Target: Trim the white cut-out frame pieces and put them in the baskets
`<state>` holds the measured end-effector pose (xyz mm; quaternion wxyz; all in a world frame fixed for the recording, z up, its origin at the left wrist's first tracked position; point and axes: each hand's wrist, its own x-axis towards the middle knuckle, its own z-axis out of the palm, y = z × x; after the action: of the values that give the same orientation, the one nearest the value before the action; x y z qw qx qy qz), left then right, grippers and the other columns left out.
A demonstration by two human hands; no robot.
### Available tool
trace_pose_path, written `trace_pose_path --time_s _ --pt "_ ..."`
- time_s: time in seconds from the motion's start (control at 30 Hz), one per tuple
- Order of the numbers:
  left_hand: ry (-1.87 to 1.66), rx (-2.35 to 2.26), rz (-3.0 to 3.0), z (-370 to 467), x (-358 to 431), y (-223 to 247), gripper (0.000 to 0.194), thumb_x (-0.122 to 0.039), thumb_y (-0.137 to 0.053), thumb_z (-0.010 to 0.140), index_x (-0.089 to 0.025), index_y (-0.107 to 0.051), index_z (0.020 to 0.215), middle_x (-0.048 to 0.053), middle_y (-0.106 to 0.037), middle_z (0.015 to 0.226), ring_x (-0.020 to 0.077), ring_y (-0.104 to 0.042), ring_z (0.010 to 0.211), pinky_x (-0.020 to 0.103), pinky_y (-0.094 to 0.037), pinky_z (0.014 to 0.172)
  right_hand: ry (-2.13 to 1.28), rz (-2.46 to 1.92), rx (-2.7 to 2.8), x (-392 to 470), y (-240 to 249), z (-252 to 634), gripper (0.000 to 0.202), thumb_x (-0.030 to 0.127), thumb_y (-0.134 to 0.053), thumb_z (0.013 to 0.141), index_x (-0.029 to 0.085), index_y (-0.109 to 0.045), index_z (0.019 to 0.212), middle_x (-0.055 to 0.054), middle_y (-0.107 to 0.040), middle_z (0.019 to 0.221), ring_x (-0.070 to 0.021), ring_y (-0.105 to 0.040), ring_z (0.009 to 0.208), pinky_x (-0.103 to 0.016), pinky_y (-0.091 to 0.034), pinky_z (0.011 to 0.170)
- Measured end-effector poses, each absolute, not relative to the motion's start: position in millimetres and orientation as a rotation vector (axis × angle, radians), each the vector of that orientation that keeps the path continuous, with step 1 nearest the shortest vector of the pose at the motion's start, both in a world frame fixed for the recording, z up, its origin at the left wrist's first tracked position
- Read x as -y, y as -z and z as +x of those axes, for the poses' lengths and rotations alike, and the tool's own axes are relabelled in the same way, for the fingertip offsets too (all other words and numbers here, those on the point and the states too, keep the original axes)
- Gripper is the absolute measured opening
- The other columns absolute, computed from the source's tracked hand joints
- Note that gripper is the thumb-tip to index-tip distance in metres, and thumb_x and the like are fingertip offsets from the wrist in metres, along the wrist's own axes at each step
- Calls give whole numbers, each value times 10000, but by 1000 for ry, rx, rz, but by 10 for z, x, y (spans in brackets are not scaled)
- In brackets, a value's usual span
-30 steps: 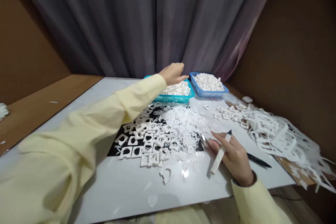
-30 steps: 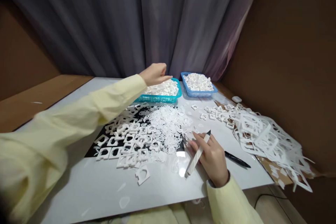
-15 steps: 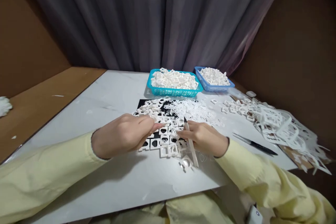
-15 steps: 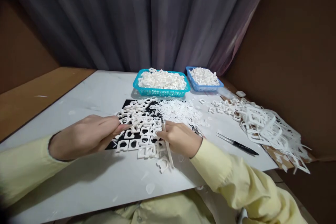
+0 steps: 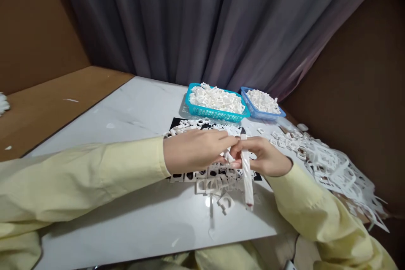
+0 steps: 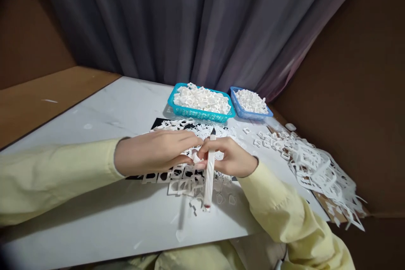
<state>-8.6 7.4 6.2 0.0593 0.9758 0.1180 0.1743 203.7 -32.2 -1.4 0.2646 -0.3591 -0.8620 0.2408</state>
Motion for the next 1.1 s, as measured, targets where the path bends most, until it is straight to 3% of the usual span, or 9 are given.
trace_pose_path --time_s 0.1,0.23,0.37,0.57,0.73,0.9,1.1 --pt "-642 -384 2714 10 -79 -10 109 -106 -440 848 -170 -526 867 21 -622 757 130 -573 627 229 -363 543 -696 -994 2182 353 38 2054 268 410 -579 819 147 -596 766 -8 -608 688 -87 -559 574 -222 -499 571" --pt "-618 -663 2172 87 -55 27 75 -211 -474 844 -174 -539 839 -10 -608 602 128 -586 529 231 -411 515 -619 -1045 1993 339 150 2088 324 416 -700 709 150 -609 870 -25 -624 754 -111 -579 626 -250 -515 590" --pt "-460 -708 1720 127 -76 38 198 -342 -580 787 -157 -522 827 14 -622 636 161 -636 565 260 -472 520 -537 -1061 1914 309 251 2083 188 318 -675 755 156 -629 840 -34 -654 755 -117 -604 645 -230 -497 568" --pt "-369 -665 1651 81 -139 12 280 -332 -692 705 -183 -491 829 7 -653 761 158 -651 711 277 -504 636 -446 -1011 1956 342 288 2051 105 250 -627 798 159 -650 844 -32 -677 735 -88 -581 536 -210 -476 517" --pt "-297 -652 1435 105 -125 -12 289 -430 -622 754 -168 -502 768 23 -671 714 186 -677 753 356 -541 725 -235 -899 1973 433 319 1958 112 169 -624 789 172 -620 901 -49 -672 778 -119 -604 664 -258 -509 639" --pt "-334 -639 1293 142 -110 41 267 -323 -710 702 -169 -495 740 24 -703 742 181 -688 778 351 -534 773 -5 -886 1926 483 423 1901 133 128 -631 768 168 -597 890 -82 -632 803 -160 -597 747 -303 -510 670" --pt "-366 -626 1226 117 -92 22 190 -277 -688 739 -161 -537 749 12 -699 702 155 -685 748 311 -524 773 21 -908 1947 487 392 1927 104 141 -599 800 165 -602 902 -77 -613 793 -147 -595 719 -293 -513 658"
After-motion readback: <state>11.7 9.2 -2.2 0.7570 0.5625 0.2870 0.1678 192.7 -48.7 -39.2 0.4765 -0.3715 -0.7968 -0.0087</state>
